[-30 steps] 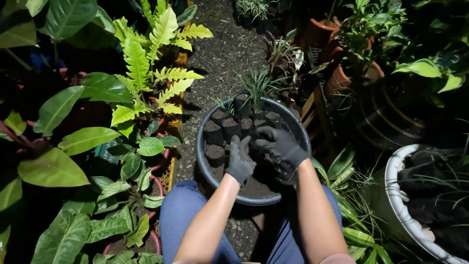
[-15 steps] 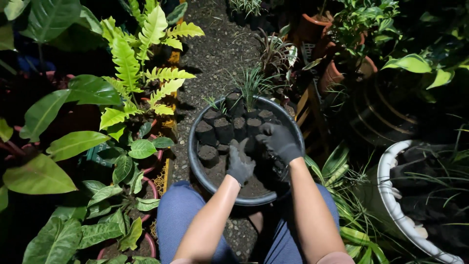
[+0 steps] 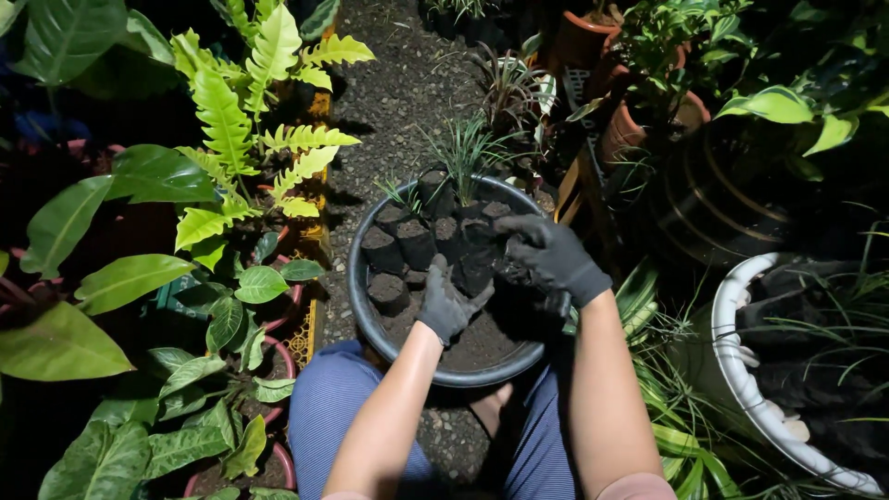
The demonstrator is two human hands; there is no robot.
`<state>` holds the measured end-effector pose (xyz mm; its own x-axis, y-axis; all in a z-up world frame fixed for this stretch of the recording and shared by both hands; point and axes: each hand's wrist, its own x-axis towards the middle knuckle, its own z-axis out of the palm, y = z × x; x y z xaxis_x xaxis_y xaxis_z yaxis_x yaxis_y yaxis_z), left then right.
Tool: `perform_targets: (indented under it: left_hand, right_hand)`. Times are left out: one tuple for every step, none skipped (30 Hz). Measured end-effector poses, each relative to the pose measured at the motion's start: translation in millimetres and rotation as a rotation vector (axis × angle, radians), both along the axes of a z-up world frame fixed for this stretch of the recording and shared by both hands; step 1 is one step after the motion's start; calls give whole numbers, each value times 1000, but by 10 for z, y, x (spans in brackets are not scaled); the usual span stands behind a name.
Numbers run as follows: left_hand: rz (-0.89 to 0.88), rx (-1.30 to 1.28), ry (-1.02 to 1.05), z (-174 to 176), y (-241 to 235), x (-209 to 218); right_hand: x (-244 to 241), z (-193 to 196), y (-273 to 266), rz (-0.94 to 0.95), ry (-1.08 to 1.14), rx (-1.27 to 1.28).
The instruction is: The person is sitting on the ground and arranging small, cylindrical soil plugs into a black pot. They use gloved hands to pick up the plugs and place them into the pot, filling the gaps with loose soil.
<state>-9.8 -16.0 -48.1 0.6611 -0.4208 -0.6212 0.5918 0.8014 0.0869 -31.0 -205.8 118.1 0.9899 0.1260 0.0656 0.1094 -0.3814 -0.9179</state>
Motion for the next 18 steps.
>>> perform_targets:
  left_hand:
    - [-6,25,1,52,23,-21]
    - [-11,51,3,104,47,-41]
    - [-11,51,3,213,65,-97]
    - [-41,9,-37,319,91,-159]
    - [-70,-33,-78,425,118,-220]
    - [-71,-32,-76,328,106,-185]
    - [-100,-3,-78,231,96,-152]
    - [-126,25,-83,139,86,-103]
    - [-123,24,-83,56,69,-82]
    - [-163,61,-93,-29,59,-65]
    - [-203,97,-103,-114,49,-48]
    - [-202,97,-102,-199,32,-18]
    - [-131,144,-28,-284,14,11]
    - [-57,191,45,-370,-5,43]
    - [-56,190,46,-795,-4,79]
    - [0,193,-9,-1221,-8,111]
    - [56,195,-64,-1647,-16,142]
    - [57,195,-63,-1060,-11,22]
  right_hand:
    - [56,-77,-2,120,-133,-32]
    - [113,-154,-3,240,-266,-63]
    - [211,-429,-68,240,-265,-63]
    - [303,-709,-124,160,-215,-258]
    - [395,-991,-180,78,-162,-452]
    - [410,-984,-159,77,-160,-451]
    - [424,-977,-136,76,-165,-550]
    - [460,-959,-111,77,-173,-650]
    - [346,-686,3,79,-175,-651]
    - [227,-418,124,19,-62,-281]
    - [108,-150,243,-39,53,87]
    - [96,-79,253,-38,53,87]
    - [85,-9,263,-29,53,95]
    - [78,62,272,-18,53,101]
    - [131,-75,250,-16,54,101]
    - [182,-211,224,-16,-8,-157]
    - [232,-346,196,-15,-70,-415]
    - [278,-444,197,-14,-69,-416]
